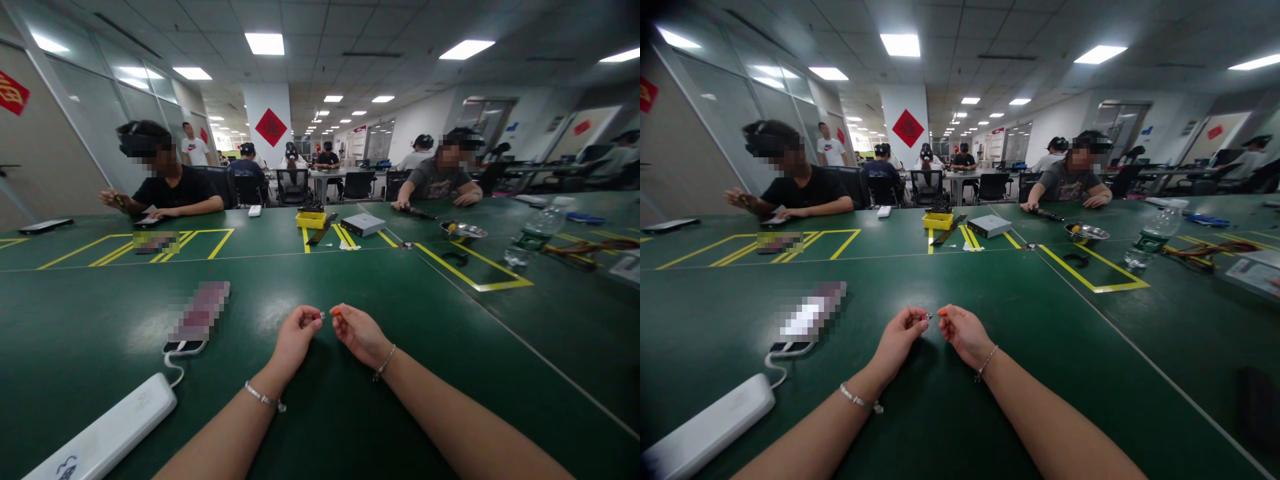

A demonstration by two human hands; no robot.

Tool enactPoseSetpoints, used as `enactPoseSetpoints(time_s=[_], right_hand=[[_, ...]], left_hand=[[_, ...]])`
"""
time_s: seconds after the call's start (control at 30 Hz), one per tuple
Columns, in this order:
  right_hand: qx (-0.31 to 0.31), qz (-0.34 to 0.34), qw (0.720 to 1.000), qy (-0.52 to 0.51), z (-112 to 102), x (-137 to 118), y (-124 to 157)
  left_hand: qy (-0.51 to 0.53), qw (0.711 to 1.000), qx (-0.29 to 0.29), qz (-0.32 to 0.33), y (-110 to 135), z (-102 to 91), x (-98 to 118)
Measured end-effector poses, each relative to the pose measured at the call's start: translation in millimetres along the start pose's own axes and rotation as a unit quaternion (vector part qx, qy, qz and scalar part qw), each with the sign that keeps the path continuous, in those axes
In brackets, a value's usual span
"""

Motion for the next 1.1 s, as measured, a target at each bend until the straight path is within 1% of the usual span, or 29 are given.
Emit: enactPoseSetpoints(time_s=[0.17,0.33,0.47,0.67,0.97,1.1], right_hand=[[-0.006,0.004,1.000,-0.004,0.6,-0.5,-0.7],[-0.005,0.009,1.000,-0.018,-1.0,-0.7,0.7],[-0.010,0.002,0.999,-0.039,-1.8,-1.2,0.9],[-0.006,0.016,0.999,-0.028,-2.4,0.9,-0.5],[-0.024,0.013,1.000,-0.006,0.8,0.0,0.7],[-0.025,-0.004,1.000,-0.010,2.1,-0.2,0.5]], left_hand=[[0.008,0.999,-0.028,-0.015,2.6,4.0,4.0],[0.007,0.999,-0.035,-0.015,4.1,5.0,6.5],[0.010,0.999,-0.041,-0.019,3.6,5.6,4.7],[0.017,0.998,-0.047,-0.025,1.3,5.9,-2.1],[0.009,0.997,-0.070,0.012,3.5,9.0,1.2],[-0.010,0.998,-0.060,0.013,3.4,8.8,0.4]])
Point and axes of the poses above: each hand's wrist, its own y-axis away from the middle knuckle, its own z-axis out of the palm, x = y × z, the point moved 5 cm from there along -y, towards the middle knuckle, and after that the axes turned 5 degrees about y, right-handed, at the moved point
